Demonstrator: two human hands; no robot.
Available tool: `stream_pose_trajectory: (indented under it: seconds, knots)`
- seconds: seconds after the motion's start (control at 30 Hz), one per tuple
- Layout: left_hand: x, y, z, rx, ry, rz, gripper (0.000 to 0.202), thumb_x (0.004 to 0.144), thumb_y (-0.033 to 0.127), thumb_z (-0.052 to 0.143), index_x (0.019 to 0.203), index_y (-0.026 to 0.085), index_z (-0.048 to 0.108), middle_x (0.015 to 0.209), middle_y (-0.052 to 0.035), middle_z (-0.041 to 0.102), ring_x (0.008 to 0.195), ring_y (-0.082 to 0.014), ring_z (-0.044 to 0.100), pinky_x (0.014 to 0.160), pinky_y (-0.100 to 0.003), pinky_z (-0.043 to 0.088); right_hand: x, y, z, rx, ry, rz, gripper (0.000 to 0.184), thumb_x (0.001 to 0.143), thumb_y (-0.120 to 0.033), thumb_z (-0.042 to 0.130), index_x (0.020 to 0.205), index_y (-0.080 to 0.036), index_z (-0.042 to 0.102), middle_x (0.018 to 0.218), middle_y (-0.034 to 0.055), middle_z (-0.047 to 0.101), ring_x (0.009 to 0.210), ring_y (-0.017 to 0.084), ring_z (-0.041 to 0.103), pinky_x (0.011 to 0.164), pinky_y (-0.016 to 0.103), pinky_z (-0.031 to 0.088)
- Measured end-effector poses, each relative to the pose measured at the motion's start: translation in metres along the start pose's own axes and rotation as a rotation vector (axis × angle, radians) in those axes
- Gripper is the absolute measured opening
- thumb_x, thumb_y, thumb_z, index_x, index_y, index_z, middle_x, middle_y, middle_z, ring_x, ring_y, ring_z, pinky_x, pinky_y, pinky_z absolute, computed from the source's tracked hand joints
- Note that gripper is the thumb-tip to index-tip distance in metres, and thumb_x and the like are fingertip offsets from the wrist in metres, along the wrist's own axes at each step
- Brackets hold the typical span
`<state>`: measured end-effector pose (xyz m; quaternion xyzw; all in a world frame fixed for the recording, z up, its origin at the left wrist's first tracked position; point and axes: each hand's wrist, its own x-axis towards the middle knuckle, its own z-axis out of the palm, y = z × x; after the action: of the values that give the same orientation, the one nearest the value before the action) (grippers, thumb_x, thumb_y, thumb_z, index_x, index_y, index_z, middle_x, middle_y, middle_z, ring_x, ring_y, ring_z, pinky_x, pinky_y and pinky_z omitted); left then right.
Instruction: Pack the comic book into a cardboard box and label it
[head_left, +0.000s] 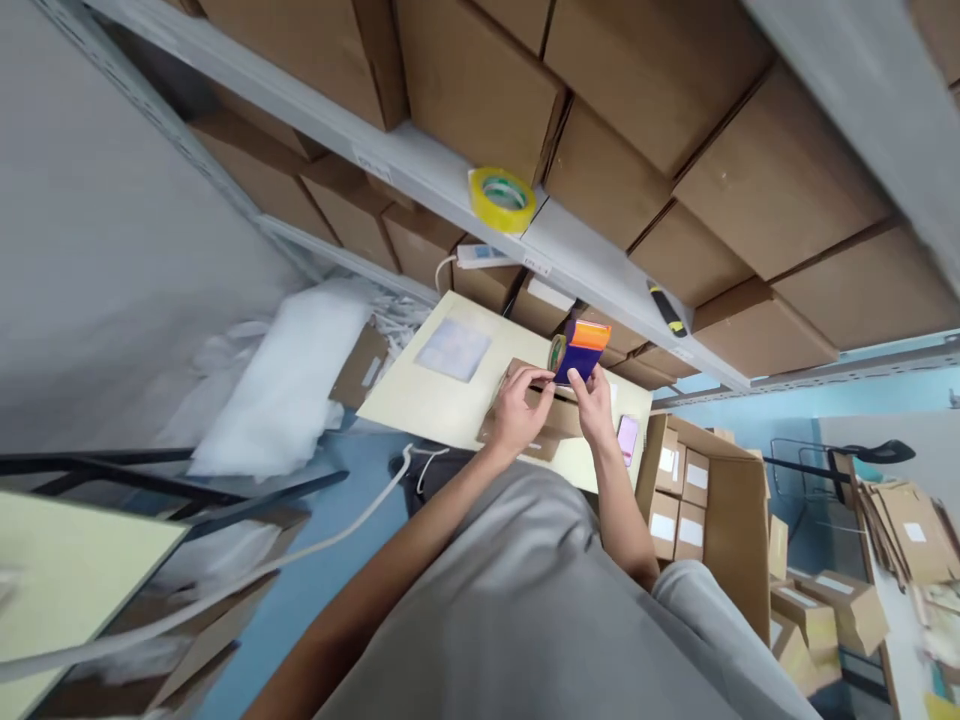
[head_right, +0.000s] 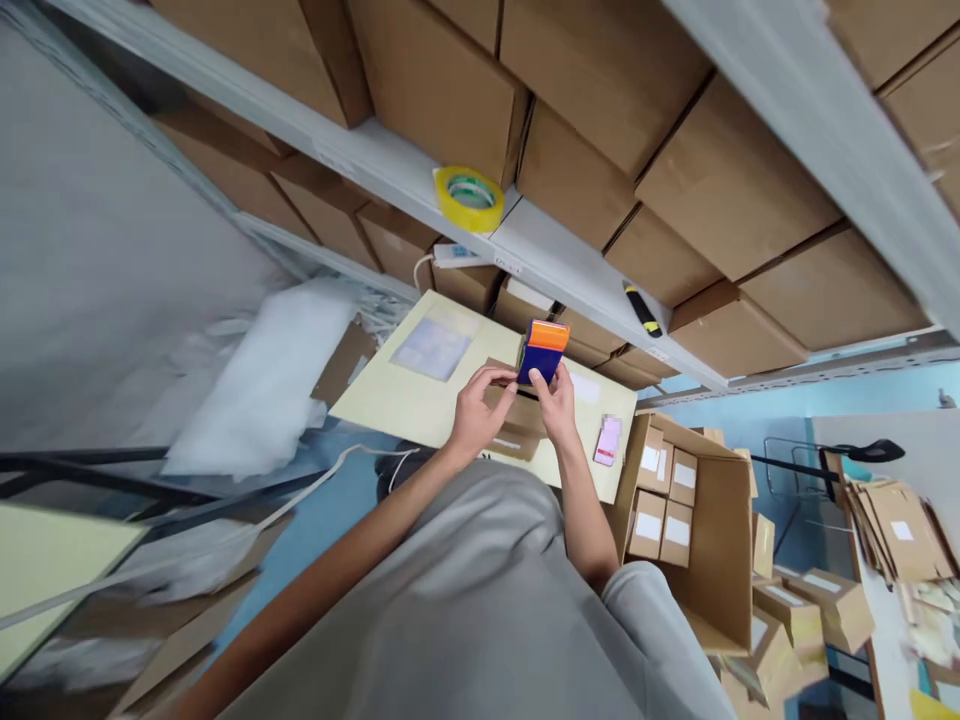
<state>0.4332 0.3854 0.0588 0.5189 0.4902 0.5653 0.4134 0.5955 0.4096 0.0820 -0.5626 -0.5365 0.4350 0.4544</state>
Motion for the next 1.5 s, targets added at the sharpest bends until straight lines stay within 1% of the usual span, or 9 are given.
stream_pose_trajectory:
  seconds: [0.2,0.37,0.5,0.7,0.87,1.0,1.17,1.33,1.5]
  knots:
    - [-0.022,-0.006,-0.009,0.006,-0.075,-0.113,0.030,0.106,0.052,0.075,0.117,0.025,0.078,0.118,-0.0096,0.078,0.113,-0.0311,0.072,0.113,-0.050,0.059,-0.048,0.017,0.017,0.079,0.036,0.094,0.062,0.099,-0.074,0.075,0.135,-0.025,0.069,0.141,0.0130,0.081,0.137,0.031,0.075,0.128,0.049,0.057]
    - [-0.026,-0.014,-0.016,-0.007,-0.200,-0.131,0.031,0.107,0.051,0.073,0.118,0.024,0.082,0.121,-0.0098,0.080,0.112,-0.0311,0.074,0.111,-0.049,0.061,-0.058,0.023,0.016,0.088,0.006,0.120,0.065,0.100,-0.077,0.073,0.137,-0.023,0.073,0.143,0.0136,0.081,0.139,0.031,0.075,0.129,0.048,0.056]
    - [-0.029,-0.017,-0.022,-0.021,-0.236,-0.201,0.040,0.102,0.060,0.078,0.115,0.022,0.083,0.120,-0.0106,0.079,0.109,-0.0314,0.073,0.110,-0.049,0.062,-0.058,0.033,0.007,0.072,-0.029,0.158,0.068,0.093,-0.080,0.079,0.128,-0.022,0.078,0.134,0.0126,0.085,0.129,0.033,0.078,0.123,0.049,0.060]
    - [-0.004,0.003,-0.044,-0.177,-0.159,-0.264,0.067,0.098,0.078,0.076,0.132,0.021,0.083,0.132,-0.0131,0.080,0.129,-0.0356,0.075,0.116,-0.048,0.060,-0.059,0.036,-0.012,-0.024,-0.165,0.092,0.068,0.093,-0.081,0.081,0.128,-0.023,0.079,0.128,0.0105,0.084,0.121,0.031,0.077,0.115,0.044,0.061]
    - [0.018,0.024,-0.052,-0.174,-0.286,-0.324,0.059,0.087,0.074,0.089,0.112,0.020,0.088,0.120,-0.0133,0.086,0.118,-0.0336,0.079,0.107,-0.044,0.064,-0.063,0.036,-0.025,-0.069,-0.308,0.092,0.066,0.093,-0.080,0.083,0.122,-0.021,0.080,0.124,0.0108,0.084,0.116,0.029,0.075,0.110,0.042,0.062]
    - [0.024,0.028,-0.049,-0.164,-0.354,-0.380,0.051,0.081,0.068,0.094,0.097,0.020,0.086,0.109,-0.0111,0.087,0.108,-0.0312,0.080,0.100,-0.042,0.067,-0.066,0.036,-0.033,-0.101,-0.393,0.132,0.064,0.094,-0.077,0.084,0.126,-0.021,0.081,0.128,0.0107,0.084,0.118,0.030,0.075,0.112,0.043,0.060]
    - [0.026,0.018,-0.044,-0.143,-0.369,-0.433,0.056,0.076,0.072,0.097,0.094,0.020,0.085,0.104,-0.0106,0.086,0.099,-0.0276,0.079,0.095,-0.041,0.067,-0.064,0.040,-0.039,-0.127,-0.444,0.195,0.066,0.092,-0.076,0.084,0.123,-0.018,0.082,0.121,0.0108,0.085,0.111,0.029,0.076,0.106,0.043,0.062]
    - [0.029,-0.003,-0.040,-0.107,-0.314,-0.490,0.068,0.069,0.081,0.097,0.095,0.020,0.086,0.104,-0.0124,0.088,0.096,-0.0269,0.079,0.097,-0.041,0.066,-0.055,0.046,-0.036,-0.115,-0.432,0.298,0.075,0.086,-0.088,0.082,0.112,-0.018,0.081,0.107,0.0089,0.084,0.100,0.029,0.077,0.094,0.043,0.065]
    - [0.029,-0.023,-0.038,-0.099,-0.229,-0.497,0.069,0.066,0.081,0.097,0.092,0.019,0.087,0.099,-0.0134,0.088,0.093,-0.0277,0.080,0.094,-0.041,0.067,-0.046,0.035,-0.041,0.034,-0.568,0.458,0.079,0.084,-0.092,0.083,0.116,-0.021,0.077,0.104,0.0089,0.086,0.095,0.030,0.084,0.088,0.041,0.069]
